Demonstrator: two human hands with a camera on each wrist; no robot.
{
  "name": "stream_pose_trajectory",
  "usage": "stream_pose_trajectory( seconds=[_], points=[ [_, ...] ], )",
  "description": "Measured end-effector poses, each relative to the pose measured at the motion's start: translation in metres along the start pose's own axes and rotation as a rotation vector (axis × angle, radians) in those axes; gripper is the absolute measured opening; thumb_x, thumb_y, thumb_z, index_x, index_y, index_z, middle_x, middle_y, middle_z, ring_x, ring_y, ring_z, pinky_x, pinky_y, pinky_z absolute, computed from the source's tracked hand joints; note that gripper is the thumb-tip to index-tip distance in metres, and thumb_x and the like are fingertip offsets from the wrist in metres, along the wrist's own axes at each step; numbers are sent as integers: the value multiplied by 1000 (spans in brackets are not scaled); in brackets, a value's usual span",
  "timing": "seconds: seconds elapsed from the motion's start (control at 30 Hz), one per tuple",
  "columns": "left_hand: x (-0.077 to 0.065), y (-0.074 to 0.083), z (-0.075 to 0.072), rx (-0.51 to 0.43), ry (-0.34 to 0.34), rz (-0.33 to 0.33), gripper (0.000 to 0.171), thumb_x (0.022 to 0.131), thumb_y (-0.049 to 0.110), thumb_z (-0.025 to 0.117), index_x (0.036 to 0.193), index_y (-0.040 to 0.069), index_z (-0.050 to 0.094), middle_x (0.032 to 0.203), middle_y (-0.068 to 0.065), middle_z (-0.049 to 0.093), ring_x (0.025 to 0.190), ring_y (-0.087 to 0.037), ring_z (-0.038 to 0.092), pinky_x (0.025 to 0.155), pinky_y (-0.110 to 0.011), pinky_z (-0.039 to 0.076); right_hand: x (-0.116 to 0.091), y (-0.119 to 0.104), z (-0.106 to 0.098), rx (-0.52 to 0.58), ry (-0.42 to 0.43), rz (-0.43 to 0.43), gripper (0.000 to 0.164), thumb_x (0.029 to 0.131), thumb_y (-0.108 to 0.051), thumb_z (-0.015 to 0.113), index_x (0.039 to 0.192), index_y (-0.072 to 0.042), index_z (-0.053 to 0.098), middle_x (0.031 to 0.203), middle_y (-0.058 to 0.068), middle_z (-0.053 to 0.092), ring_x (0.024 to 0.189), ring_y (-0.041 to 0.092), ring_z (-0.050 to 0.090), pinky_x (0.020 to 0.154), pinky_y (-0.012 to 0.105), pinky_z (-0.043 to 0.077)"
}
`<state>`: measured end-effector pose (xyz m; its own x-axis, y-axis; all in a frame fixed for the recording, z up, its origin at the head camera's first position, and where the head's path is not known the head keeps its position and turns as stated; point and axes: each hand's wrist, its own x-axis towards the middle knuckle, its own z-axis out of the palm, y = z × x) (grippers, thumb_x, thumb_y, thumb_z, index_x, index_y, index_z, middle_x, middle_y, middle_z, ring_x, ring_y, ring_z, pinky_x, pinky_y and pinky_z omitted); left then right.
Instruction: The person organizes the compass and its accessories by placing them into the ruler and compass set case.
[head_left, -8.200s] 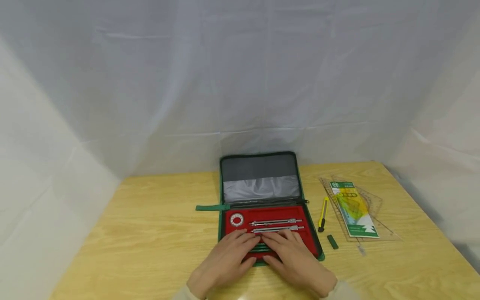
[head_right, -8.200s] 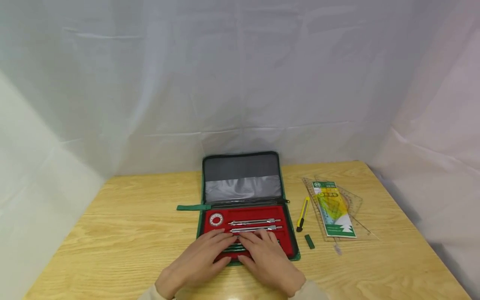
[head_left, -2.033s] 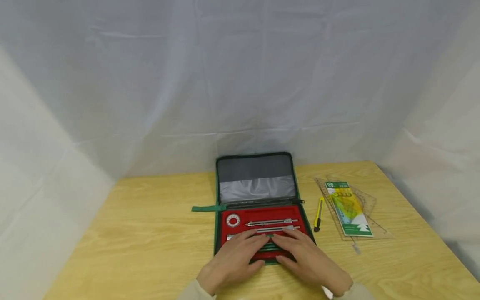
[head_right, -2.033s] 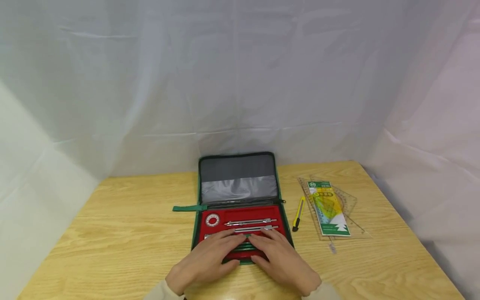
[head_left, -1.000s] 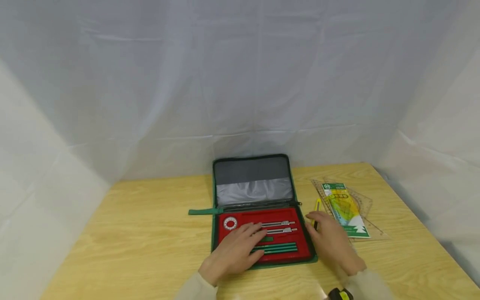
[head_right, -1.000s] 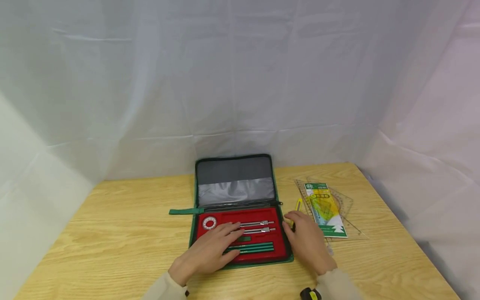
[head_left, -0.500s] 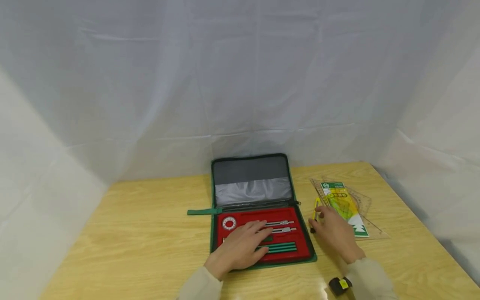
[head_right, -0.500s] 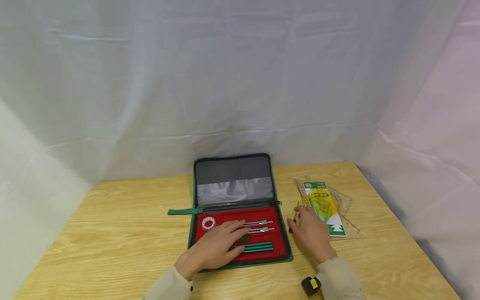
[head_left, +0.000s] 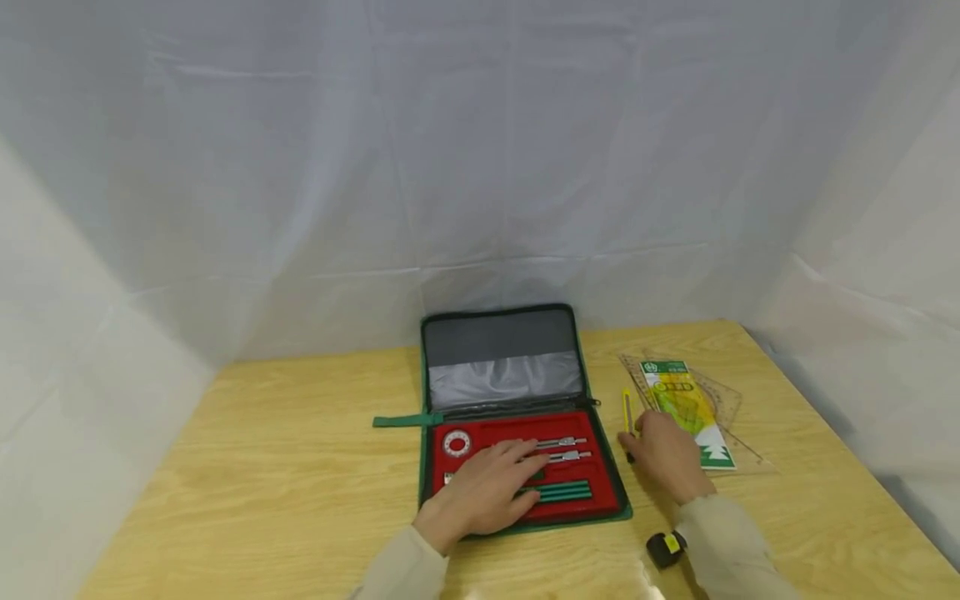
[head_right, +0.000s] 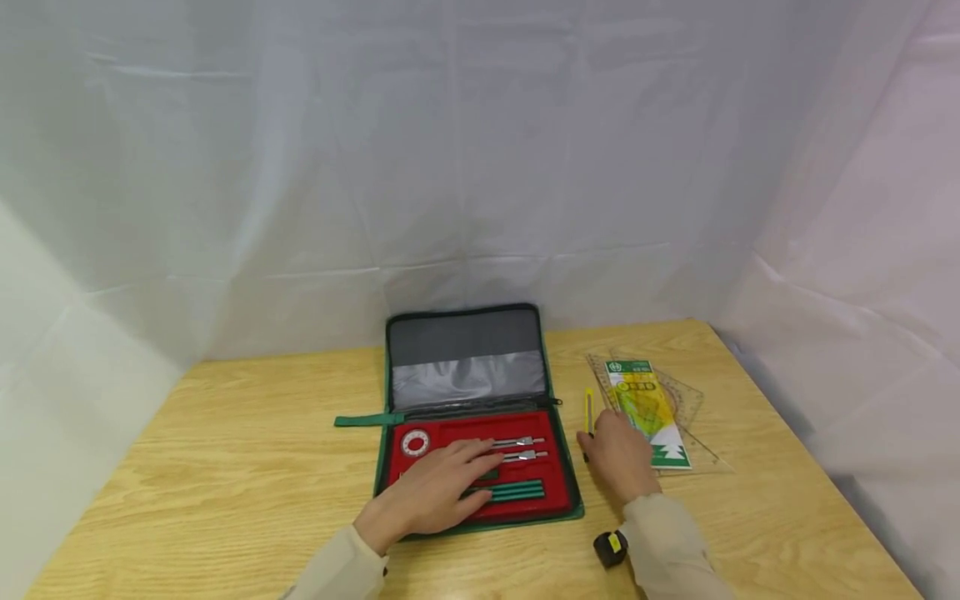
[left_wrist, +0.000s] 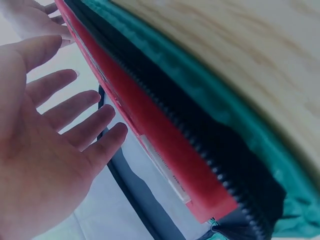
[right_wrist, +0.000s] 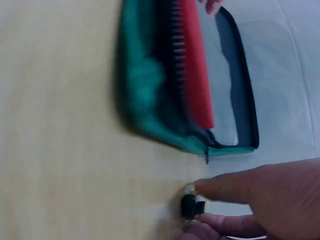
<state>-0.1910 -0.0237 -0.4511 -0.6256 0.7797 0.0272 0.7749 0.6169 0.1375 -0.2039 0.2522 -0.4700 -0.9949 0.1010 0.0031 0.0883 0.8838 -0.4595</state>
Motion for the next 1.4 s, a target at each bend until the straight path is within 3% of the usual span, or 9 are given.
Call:
stream_pose_trajectory(
  seconds=[0.13,0.37,0.57,0.73,0.83,1.1,1.4],
  points=[
    [-2,-1,-3,-17,-3,-10,47,98,35,52,141,16,48,146,-5,41,131,-22,40,105,-36,35,4,-5,-3,43,-21,-18,47,92,-17,60,48,-12,45,43,-4,36,39,10,28,38,23,23],
    [-8,-5,-6,-13,-9,-22,48,98,35,53,141,16,48,145,-6,42,131,-22,40,104,-38,37,5,-4,-5,76,-12,-22,48,87,-14,62,46,-16,36,44,-7,24,42,8,20,40,22,18],
    [-14,-9,-7,-11,16,-42,49,98,36,53,141,13,48,144,-6,43,130,-23,41,104,-38,36,3,2,-3,81,4,-25,35,85,-17,64,53,-13,49,48,-5,35,46,10,31,43,25,24],
    [-18,-13,-8,-30,21,-76,50,98,36,53,142,14,47,145,-7,43,130,-24,41,105,-39,36,4,3,-6,90,25,-44,18,87,-22,68,80,-5,70,69,-1,62,59,14,52,50,31,42],
    [-22,-15,-9,-35,20,-86,49,98,35,53,141,14,48,145,-7,43,131,-24,41,105,-40,36,7,1,-7,100,69,-76,21,87,-25,70,94,-5,72,79,1,67,63,14,56,53,32,46],
    [-29,-23,-12,-24,21,-116,47,98,35,52,140,14,49,144,-9,44,130,-25,42,104,-42,37,16,-16,-7,41,204,-368,18,86,-25,72,96,-11,75,88,1,70,73,18,65,59,36,53],
    [-38,-29,-13,6,49,-132,46,97,33,54,138,12,51,142,-11,46,128,-28,44,102,-43,38,27,-38,0,-22,182,-686,10,84,-21,75,92,-16,75,85,-7,65,71,7,60,59,26,51]
  ],
)
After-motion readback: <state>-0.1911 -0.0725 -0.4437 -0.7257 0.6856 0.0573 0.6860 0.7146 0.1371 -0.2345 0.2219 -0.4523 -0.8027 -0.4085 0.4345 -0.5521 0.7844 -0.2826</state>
